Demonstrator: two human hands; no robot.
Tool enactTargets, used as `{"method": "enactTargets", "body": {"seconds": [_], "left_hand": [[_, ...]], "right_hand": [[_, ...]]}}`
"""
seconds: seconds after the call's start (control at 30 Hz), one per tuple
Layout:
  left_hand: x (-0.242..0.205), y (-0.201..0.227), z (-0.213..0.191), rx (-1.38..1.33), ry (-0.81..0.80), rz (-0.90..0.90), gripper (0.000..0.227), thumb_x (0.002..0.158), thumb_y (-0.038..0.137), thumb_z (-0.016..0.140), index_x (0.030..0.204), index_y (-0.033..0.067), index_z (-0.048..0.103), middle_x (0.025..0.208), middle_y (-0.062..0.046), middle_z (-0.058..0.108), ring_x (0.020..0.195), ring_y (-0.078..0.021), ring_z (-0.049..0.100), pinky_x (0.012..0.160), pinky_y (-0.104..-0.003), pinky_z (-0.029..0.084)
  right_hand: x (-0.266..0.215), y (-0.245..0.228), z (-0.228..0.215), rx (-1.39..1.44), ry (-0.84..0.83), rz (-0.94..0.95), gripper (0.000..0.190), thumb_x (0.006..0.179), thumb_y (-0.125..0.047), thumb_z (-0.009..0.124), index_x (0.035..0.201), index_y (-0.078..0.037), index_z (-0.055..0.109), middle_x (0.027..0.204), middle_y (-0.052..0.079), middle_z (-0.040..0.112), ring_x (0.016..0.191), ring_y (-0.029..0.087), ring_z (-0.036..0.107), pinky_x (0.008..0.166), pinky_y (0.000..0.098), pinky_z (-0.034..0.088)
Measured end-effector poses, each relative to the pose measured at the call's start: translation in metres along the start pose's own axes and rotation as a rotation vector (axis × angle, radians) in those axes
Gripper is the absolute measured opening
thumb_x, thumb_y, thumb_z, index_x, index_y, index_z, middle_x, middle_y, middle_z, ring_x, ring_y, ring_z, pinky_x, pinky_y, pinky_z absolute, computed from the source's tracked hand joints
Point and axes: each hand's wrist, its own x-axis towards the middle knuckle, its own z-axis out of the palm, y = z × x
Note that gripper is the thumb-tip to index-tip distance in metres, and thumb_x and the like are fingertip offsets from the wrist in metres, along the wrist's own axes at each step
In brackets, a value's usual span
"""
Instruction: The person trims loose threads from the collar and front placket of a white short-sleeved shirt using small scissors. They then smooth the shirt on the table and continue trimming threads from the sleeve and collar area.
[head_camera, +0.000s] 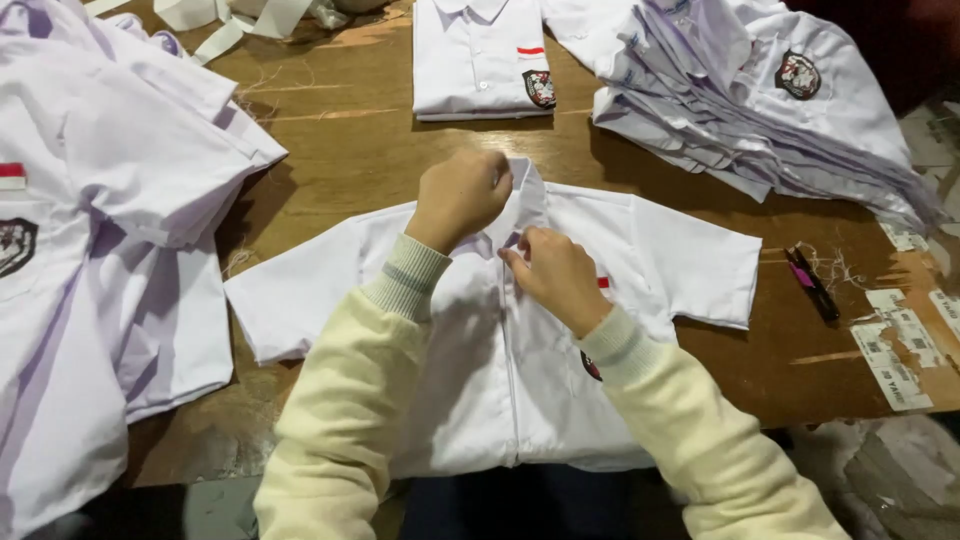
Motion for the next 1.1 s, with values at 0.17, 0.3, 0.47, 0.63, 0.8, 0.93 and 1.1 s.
{"method": "enactTargets", "body": {"seconds": [0.17, 0.3, 0.47, 0.63, 0.8, 0.93, 1.1], "left_hand": [[-0.057, -0.036, 0.052, 0.307, -0.544, -0.2, 0.026, 0.086, 0.036, 0.073, 0.092, 0.0115, 0.077, 0.082, -0.013, 0.075, 0.084, -0.0389, 0.076, 0.07, -0.058, 0.059], [-0.083, -0.03, 0.061, 0.214, -0.25, -0.182, 0.015, 0.083, 0.021, 0.076, 0.091, 0.0082, 0.073, 0.073, -0.009, 0.069, 0.07, -0.0312, 0.074, 0.059, -0.046, 0.061], [-0.098, -0.01, 0.068, 0.242, 0.09, -0.097, 0.008, 0.087, 0.018, 0.073, 0.088, 0.0114, 0.069, 0.072, -0.001, 0.063, 0.067, -0.0214, 0.071, 0.055, -0.033, 0.058], [-0.105, 0.007, 0.058, 0.493, 0.279, 0.033, 0.017, 0.081, 0.015, 0.074, 0.099, 0.0157, 0.072, 0.102, -0.001, 0.067, 0.091, -0.0194, 0.066, 0.067, -0.029, 0.053], [-0.11, -0.011, 0.097, 0.381, 0.281, 0.057, 0.022, 0.089, 0.014, 0.067, 0.111, 0.0091, 0.068, 0.113, -0.01, 0.066, 0.103, -0.0262, 0.064, 0.094, -0.039, 0.048], [-0.116, -0.001, 0.092, 0.321, 0.193, 0.008, 0.044, 0.09, 0.017, 0.065, 0.131, 0.0011, 0.061, 0.127, -0.017, 0.065, 0.121, -0.0338, 0.062, 0.11, -0.053, 0.04], [-0.12, 0.0, 0.081, 0.272, 0.064, -0.012, 0.052, 0.094, 0.017, 0.055, 0.144, 0.0006, 0.052, 0.141, -0.019, 0.057, 0.138, -0.0365, 0.049, 0.114, -0.057, 0.035]], "right_hand": [[0.02, 0.011, 0.045, -0.177, 0.187, -0.04, 0.044, 0.092, -0.051, 0.07, 0.087, -0.008, 0.062, 0.081, 0.009, 0.065, 0.073, 0.04, 0.074, 0.057, 0.0521, 0.061], [0.014, 0.007, 0.046, -0.228, 0.281, -0.032, 0.03, 0.091, -0.039, 0.074, 0.088, -0.01, 0.067, 0.077, 0.005, 0.064, 0.068, 0.032, 0.075, 0.054, 0.0461, 0.061], [0.008, 0.01, 0.048, -0.178, 0.287, -0.01, 0.02, 0.095, -0.029, 0.066, 0.102, -0.012, 0.074, 0.083, 0.005, 0.069, 0.073, 0.031, 0.075, 0.058, 0.0456, 0.062], [0.005, 0.006, 0.051, -0.169, 0.29, -0.06, 0.036, 0.096, -0.028, 0.063, 0.126, -0.012, 0.071, 0.105, 0.008, 0.069, 0.097, 0.029, 0.069, 0.074, 0.043, 0.062], [0.0, 0.005, 0.075, -0.244, 0.239, -0.072, 0.053, 0.095, -0.031, 0.061, 0.143, -0.01, 0.056, 0.128, 0.011, 0.057, 0.118, 0.032, 0.054, 0.089, 0.0538, 0.051], [-0.001, 0.008, 0.083, -0.172, 0.146, -0.072, 0.054, 0.103, -0.028, 0.05, 0.153, -0.009, 0.044, 0.144, 0.018, 0.047, 0.14, 0.04, 0.039, 0.108, 0.0765, 0.022], [0.003, 0.006, 0.077, -0.104, 0.009, -0.03, 0.055, 0.107, -0.03, 0.043, 0.158, -0.01, 0.037, 0.154, 0.018, 0.043, 0.141, 0.04, 0.041, 0.11, 0.0816, 0.01]]}}
